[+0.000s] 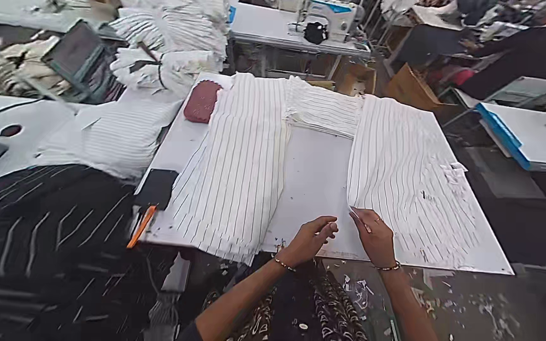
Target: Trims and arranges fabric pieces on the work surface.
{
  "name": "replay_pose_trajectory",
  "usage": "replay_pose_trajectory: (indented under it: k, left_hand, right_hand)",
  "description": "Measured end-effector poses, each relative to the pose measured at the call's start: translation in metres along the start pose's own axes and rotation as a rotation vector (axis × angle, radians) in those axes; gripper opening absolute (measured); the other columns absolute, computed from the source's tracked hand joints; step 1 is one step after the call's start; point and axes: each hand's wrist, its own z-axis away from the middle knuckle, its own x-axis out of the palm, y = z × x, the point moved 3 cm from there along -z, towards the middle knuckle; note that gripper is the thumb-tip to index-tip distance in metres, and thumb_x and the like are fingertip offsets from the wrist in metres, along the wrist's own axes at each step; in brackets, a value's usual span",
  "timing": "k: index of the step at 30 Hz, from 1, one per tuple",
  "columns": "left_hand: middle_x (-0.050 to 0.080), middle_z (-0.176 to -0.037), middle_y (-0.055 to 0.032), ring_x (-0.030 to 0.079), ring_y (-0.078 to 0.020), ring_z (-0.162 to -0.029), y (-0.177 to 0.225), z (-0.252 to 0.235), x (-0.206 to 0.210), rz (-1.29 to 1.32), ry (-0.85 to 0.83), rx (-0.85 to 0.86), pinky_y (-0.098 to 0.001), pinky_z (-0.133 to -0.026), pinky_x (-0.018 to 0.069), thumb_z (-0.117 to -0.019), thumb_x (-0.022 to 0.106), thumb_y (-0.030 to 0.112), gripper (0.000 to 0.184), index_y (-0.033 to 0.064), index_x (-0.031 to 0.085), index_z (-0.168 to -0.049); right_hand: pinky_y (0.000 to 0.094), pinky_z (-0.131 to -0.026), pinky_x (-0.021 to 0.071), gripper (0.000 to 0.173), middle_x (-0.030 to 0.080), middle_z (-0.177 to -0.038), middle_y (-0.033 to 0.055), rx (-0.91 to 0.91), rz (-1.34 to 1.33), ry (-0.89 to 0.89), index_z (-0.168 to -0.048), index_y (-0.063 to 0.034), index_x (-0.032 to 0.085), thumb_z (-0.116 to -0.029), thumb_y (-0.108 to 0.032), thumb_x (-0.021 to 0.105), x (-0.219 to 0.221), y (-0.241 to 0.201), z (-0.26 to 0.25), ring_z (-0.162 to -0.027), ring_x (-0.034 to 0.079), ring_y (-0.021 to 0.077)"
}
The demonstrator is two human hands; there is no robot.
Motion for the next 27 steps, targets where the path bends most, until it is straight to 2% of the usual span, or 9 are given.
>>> replay_pose_trajectory:
  k: [3,5,7,9,14,19,22,25,27]
  left_hand:
    - [0.064,-0.129,-0.0183,0.068,-0.0211,-0.109,-0.003,0.007,-0.005,0.052,0.021,-0.092,-0.0378,-0.093,0.0552,-0.1124,0.035,0.030,0.048,-0.0028,0.048,-0.145]
    - [0.067,-0.114,-0.0181,0.069,-0.0198,-0.099,-0.009,0.003,-0.011,0.055,0.067,-0.125,-0.0384,-0.088,0.0564,-0.1122,0.036,0.032,0.046,-0.0069,0.056,-0.129]
    - [0.065,-0.100,-0.0151,0.063,-0.0165,-0.089,-0.018,-0.008,-0.020,0.013,0.146,-0.181,-0.0362,-0.085,0.0520,-0.1095,0.047,0.031,0.040,-0.0071,0.060,-0.115]
    - [0.069,-0.106,-0.0187,0.067,-0.0197,-0.095,-0.027,-0.020,-0.034,-0.119,0.189,-0.230,-0.0379,-0.092,0.0532,-0.1051,0.058,0.022,0.033,-0.0074,0.063,-0.119]
    - [0.067,-0.112,-0.0243,0.066,-0.0263,-0.100,-0.029,-0.037,-0.061,-0.296,0.259,-0.294,-0.0426,-0.095,0.0503,-0.1042,0.058,0.016,0.031,-0.0095,0.062,-0.122]
    - [0.068,-0.114,-0.0191,0.065,-0.0170,-0.096,-0.024,-0.044,-0.066,-0.244,0.271,-0.348,-0.0343,-0.090,0.0507,-0.1031,0.060,0.011,0.031,-0.0071,0.060,-0.128]
    - [0.067,-0.117,-0.0218,0.064,-0.0210,-0.101,-0.026,-0.053,-0.052,-0.241,0.344,-0.271,-0.0365,-0.092,0.0499,-0.1057,0.053,0.010,0.035,-0.0080,0.053,-0.135]
    - [0.066,-0.119,-0.0300,0.066,-0.0356,-0.113,-0.011,-0.040,-0.011,-0.328,0.377,0.020,-0.0481,-0.102,0.0482,-0.1069,0.044,0.009,0.037,-0.0121,0.055,-0.135]
    - [0.072,-0.104,-0.0225,0.070,-0.0226,-0.098,0.005,-0.011,0.015,-0.329,0.222,0.266,-0.0377,-0.094,0.0545,-0.0993,0.052,0.004,0.028,-0.0145,0.066,-0.116]
  right_hand:
    - [0.0389,-0.080,0.0607,0.020,0.076,-0.096,0.0170,-0.047,-0.041,-0.091,-0.100,-0.0001,0.080,-0.0933,-0.012,0.064,0.027,-0.017,0.023,-0.088,0.075,0.0274]
    - [0.0431,-0.078,0.0611,0.018,0.076,-0.095,0.0164,-0.055,-0.115,-0.150,-0.094,-0.0001,0.079,-0.0890,-0.012,0.067,0.043,-0.034,0.035,-0.086,0.075,0.0285]
    - [0.0362,-0.078,0.0615,0.016,0.076,-0.094,0.0104,-0.076,-0.224,-0.218,-0.092,-0.0044,0.079,-0.0892,-0.017,0.070,0.059,-0.056,0.051,-0.086,0.074,0.0206]
    - [0.0347,-0.079,0.0616,0.018,0.077,-0.097,0.0074,-0.116,-0.296,-0.325,-0.098,-0.0079,0.079,-0.0925,-0.023,0.071,0.066,-0.081,0.068,-0.087,0.074,0.0182]
    - [0.0451,-0.084,0.0599,0.018,0.077,-0.103,0.0108,-0.079,-0.381,-0.623,-0.107,-0.0065,0.079,-0.0961,-0.015,0.068,0.054,-0.107,0.107,-0.095,0.075,0.0258]
    - [0.0443,-0.082,0.0603,0.017,0.077,-0.102,0.0123,0.005,-0.364,-0.531,-0.107,-0.0044,0.078,-0.0955,-0.013,0.068,0.041,-0.100,0.128,-0.093,0.076,0.0266]
    - [0.0380,-0.090,0.0588,0.026,0.076,-0.111,0.0103,0.001,-0.280,-0.378,-0.116,-0.0042,0.075,-0.0961,-0.020,0.069,0.031,-0.100,0.112,-0.100,0.073,0.0223]
    - [0.0373,-0.096,0.0566,0.023,0.074,-0.119,0.0111,-0.081,-0.189,-0.152,-0.111,-0.0066,0.077,-0.0959,-0.021,0.069,0.015,-0.097,0.071,-0.111,0.070,0.0239]
    - [0.0442,-0.103,0.0525,0.017,0.072,-0.123,0.0117,-0.111,-0.188,-0.137,-0.103,-0.0096,0.080,-0.0950,-0.020,0.070,-0.001,-0.092,0.037,-0.117,0.067,0.0271]
